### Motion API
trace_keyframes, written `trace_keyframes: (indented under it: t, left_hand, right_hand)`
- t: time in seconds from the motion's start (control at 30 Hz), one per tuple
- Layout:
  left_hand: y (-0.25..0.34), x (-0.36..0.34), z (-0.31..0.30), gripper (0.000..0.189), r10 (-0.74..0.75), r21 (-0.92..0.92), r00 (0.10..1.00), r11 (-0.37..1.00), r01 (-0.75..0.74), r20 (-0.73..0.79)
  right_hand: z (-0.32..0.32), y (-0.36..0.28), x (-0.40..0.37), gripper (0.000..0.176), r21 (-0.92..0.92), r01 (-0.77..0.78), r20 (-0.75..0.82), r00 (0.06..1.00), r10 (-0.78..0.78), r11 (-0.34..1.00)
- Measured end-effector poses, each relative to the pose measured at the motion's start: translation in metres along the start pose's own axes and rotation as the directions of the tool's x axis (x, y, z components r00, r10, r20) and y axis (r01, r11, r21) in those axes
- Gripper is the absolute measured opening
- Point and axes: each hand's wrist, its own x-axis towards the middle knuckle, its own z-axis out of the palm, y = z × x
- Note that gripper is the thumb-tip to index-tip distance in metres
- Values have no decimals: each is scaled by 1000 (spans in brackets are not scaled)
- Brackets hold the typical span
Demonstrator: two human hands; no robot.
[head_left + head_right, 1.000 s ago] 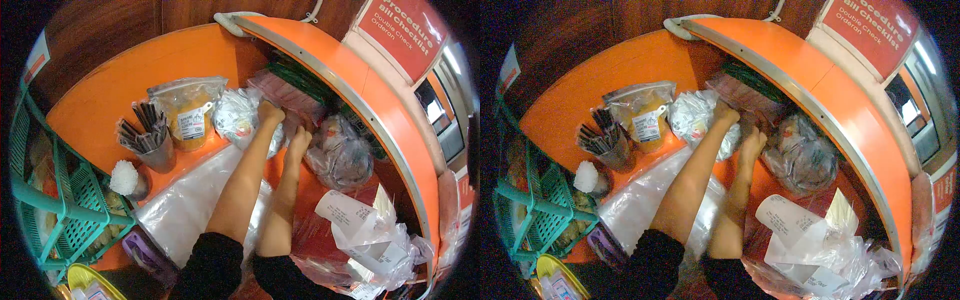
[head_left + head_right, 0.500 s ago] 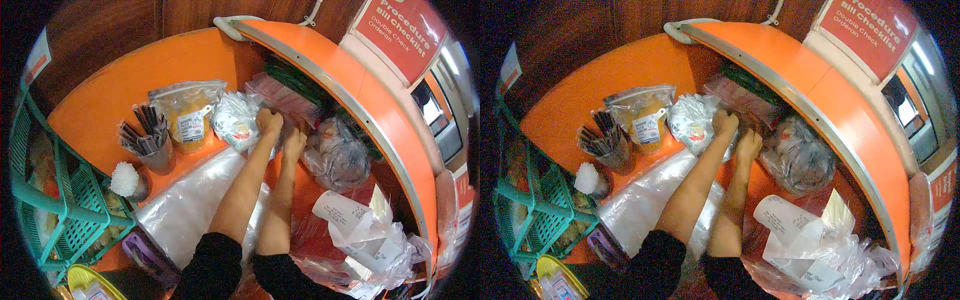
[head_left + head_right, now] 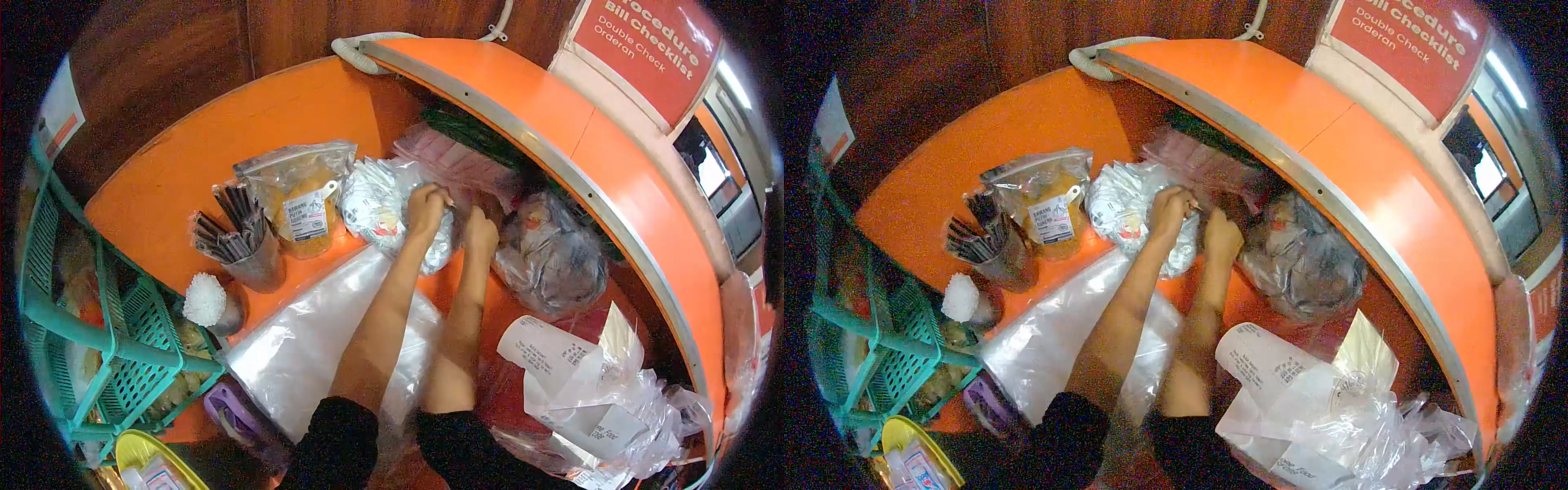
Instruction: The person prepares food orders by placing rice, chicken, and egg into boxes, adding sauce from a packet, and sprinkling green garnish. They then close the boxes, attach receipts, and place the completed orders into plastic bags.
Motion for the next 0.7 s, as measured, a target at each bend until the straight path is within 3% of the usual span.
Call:
trace_keyframes:
  t: [0.07, 0.13, 0.2, 0.3, 0.43, 0.5, 0.53, 0.6, 0.63, 0.7]
  left_hand:
    - [13, 3, 4, 27, -51, 430, 997, 900, 73, -62]
    - [20, 6, 8, 31, -89, 461, 994, 880, 110, -68]
    - [26, 0, 17, 30, 80, 743, 994, 669, -1, -71]
    - [34, -10, 22, 30, 71, 825, 997, 561, -69, 35]
    - [17, 5, 24, 29, 72, 789, 992, 614, 35, -100]
    - [19, 19, 23, 28, -210, 675, 961, 684, 276, -179]
    - [3, 25, 22, 28, -213, 674, 960, 684, 279, -180]
    - [-10, 33, 20, 28, -242, 402, 943, 859, 318, -229]
    - [-9, 30, 19, 28, -237, 401, 944, 861, 313, -229]
    - [-10, 14, 11, 30, 81, 485, 992, 874, -26, -92]
  right_hand:
    - [-3, -4, 7, 58, -40, -157, 66, 985, 159, 987]
    - [-5, -5, 9, 58, -26, -190, 83, 978, 192, 981]
    - [-6, -3, 10, 57, 38, -170, 66, 984, 167, 985]
    - [-7, 0, 8, 57, 153, -99, 21, 995, 97, 983]
    - [-5, -1, 8, 56, 291, -42, -22, 998, 51, 956]
    - [-5, -6, 6, 56, 362, -19, -32, 999, 33, 932]
    - [-5, -9, 4, 56, 399, -15, -34, 999, 32, 917]
    - [-4, -18, 2, 56, 435, -31, -36, 998, 52, 900]
    - [-4, -22, 1, 56, 419, -66, -37, 995, 90, 906]
    - [-1, -31, 9, 53, 317, -195, -22, 977, 212, 928]
